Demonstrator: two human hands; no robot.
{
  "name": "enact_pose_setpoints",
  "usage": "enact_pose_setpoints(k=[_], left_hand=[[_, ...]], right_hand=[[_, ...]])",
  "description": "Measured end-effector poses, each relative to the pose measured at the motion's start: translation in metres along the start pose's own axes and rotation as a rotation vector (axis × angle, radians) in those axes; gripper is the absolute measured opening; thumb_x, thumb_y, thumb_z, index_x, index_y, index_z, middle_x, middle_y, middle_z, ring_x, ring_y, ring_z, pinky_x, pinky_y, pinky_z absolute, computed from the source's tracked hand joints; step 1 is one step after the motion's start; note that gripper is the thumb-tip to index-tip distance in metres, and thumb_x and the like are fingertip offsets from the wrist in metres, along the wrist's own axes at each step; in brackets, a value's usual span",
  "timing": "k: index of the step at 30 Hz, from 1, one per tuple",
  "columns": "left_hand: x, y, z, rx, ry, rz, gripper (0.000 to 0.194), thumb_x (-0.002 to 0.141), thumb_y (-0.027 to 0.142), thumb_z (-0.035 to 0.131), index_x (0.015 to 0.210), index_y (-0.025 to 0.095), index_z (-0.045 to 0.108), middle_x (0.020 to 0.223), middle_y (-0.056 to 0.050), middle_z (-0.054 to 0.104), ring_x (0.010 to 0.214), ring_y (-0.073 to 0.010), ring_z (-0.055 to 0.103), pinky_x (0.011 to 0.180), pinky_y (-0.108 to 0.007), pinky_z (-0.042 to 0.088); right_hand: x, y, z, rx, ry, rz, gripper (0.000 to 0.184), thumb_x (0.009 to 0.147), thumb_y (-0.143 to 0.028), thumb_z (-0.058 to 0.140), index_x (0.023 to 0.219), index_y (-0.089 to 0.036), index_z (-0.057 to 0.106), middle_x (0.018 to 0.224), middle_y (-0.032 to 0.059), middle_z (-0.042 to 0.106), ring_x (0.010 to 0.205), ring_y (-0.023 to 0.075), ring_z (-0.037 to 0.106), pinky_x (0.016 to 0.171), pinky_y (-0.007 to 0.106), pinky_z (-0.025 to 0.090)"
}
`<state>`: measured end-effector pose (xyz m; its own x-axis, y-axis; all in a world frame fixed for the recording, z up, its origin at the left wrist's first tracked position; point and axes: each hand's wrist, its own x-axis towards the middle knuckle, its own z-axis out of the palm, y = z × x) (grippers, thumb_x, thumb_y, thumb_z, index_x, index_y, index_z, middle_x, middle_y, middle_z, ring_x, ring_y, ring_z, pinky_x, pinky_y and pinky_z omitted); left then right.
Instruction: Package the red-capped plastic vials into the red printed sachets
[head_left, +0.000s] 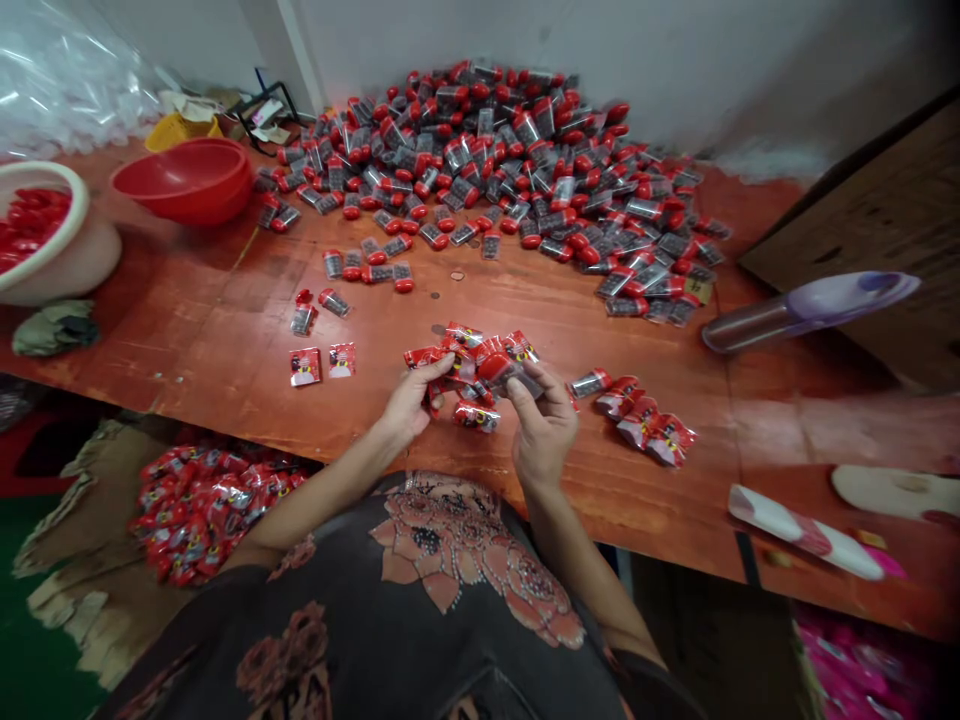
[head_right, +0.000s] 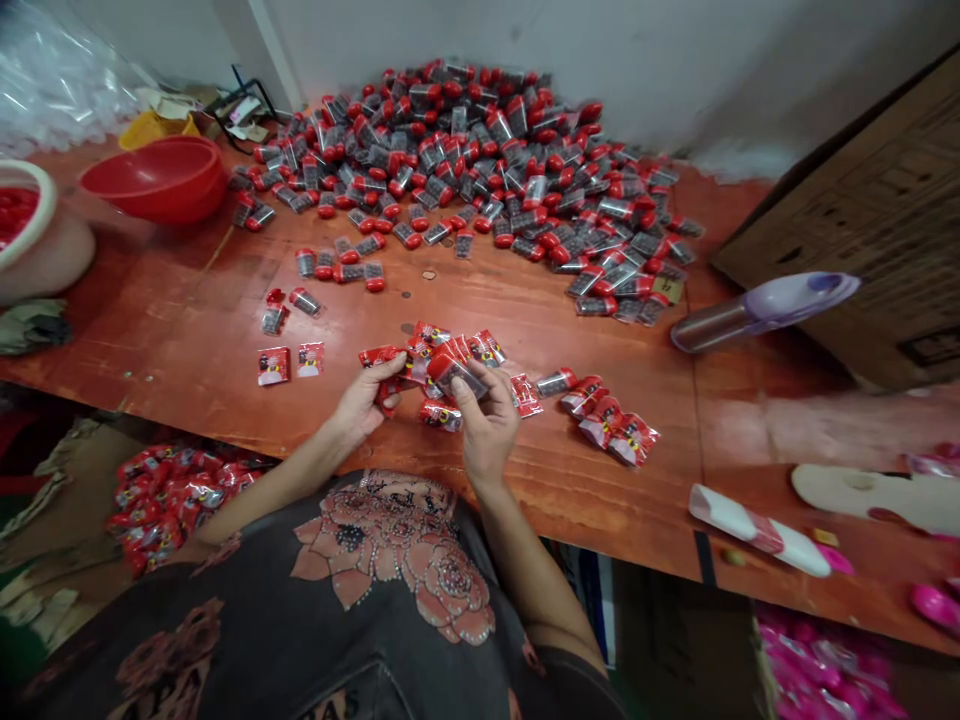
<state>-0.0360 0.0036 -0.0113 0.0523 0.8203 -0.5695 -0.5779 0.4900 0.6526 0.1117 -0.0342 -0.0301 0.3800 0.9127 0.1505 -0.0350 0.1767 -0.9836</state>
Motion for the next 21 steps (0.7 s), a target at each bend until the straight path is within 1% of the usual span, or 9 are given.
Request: enact_pose_setpoints(k=[3, 8, 11, 16, 18, 21], left_hand=[[-0.001, -0.002, 0.000, -0.006, 0.001, -0.011, 0.015, 0.066, 0.027, 0.080, 0.073, 0.017, 0.071, 0.071, -0.004, 0.072, 0.053, -0.0095, 0.061, 0.033, -0.019, 0.016], [-0.001, -0.004, 0.000, -0.007, 0.013, -0.004, 0.013, 0.064, 0.025, 0.080, 0.071, 0.017, 0.072, 0.069, -0.003, 0.071, 0.051, -0.0078, 0.058, 0.033, -0.019, 0.017], [0.000, -0.003, -0.001, -0.006, 0.003, 0.004, 0.014, 0.064, 0.025, 0.081, 0.071, 0.017, 0.072, 0.069, -0.002, 0.070, 0.051, -0.0074, 0.057, 0.033, -0.019, 0.018], [0.000, 0.000, -0.001, 0.007, 0.020, 0.052, 0.016, 0.061, 0.026, 0.083, 0.069, 0.017, 0.071, 0.067, -0.002, 0.068, 0.048, -0.0064, 0.054, 0.032, -0.019, 0.017], [0.000, 0.001, 0.000, 0.031, 0.018, 0.102, 0.019, 0.060, 0.027, 0.084, 0.067, 0.017, 0.070, 0.065, -0.001, 0.066, 0.047, -0.0057, 0.052, 0.032, -0.019, 0.018], [-0.003, 0.001, 0.000, 0.092, 0.019, 0.203, 0.024, 0.060, 0.031, 0.085, 0.063, 0.017, 0.066, 0.059, 0.002, 0.061, 0.041, -0.0037, 0.044, 0.031, -0.019, 0.020]], right_hand=[[0.000, -0.002, 0.000, -0.038, -0.001, -0.052, 0.026, 0.083, -0.025, 0.066, 0.109, -0.030, 0.069, 0.106, 0.0032, 0.059, 0.099, 0.0184, 0.061, 0.088, 0.039, 0.054], [-0.003, -0.007, -0.002, -0.104, -0.049, -0.080, 0.025, 0.083, -0.023, 0.067, 0.107, -0.030, 0.070, 0.102, 0.0019, 0.059, 0.098, 0.0174, 0.059, 0.092, 0.040, 0.052], [-0.005, -0.010, -0.002, -0.159, -0.062, -0.084, 0.024, 0.083, -0.025, 0.067, 0.106, -0.029, 0.071, 0.102, 0.0023, 0.059, 0.098, 0.0175, 0.059, 0.090, 0.039, 0.052], [-0.005, -0.010, -0.004, -0.121, -0.142, -0.002, 0.022, 0.083, -0.026, 0.068, 0.104, -0.029, 0.072, 0.100, 0.0021, 0.060, 0.095, 0.0172, 0.060, 0.089, 0.039, 0.052], [-0.005, -0.008, -0.006, -0.085, -0.172, 0.043, 0.023, 0.082, -0.026, 0.069, 0.104, -0.030, 0.072, 0.100, 0.0018, 0.061, 0.095, 0.0174, 0.060, 0.090, 0.040, 0.051], [-0.004, -0.002, -0.009, -0.066, -0.224, 0.106, 0.024, 0.080, -0.027, 0.071, 0.104, -0.030, 0.073, 0.101, 0.0018, 0.063, 0.097, 0.0184, 0.060, 0.092, 0.042, 0.051]])
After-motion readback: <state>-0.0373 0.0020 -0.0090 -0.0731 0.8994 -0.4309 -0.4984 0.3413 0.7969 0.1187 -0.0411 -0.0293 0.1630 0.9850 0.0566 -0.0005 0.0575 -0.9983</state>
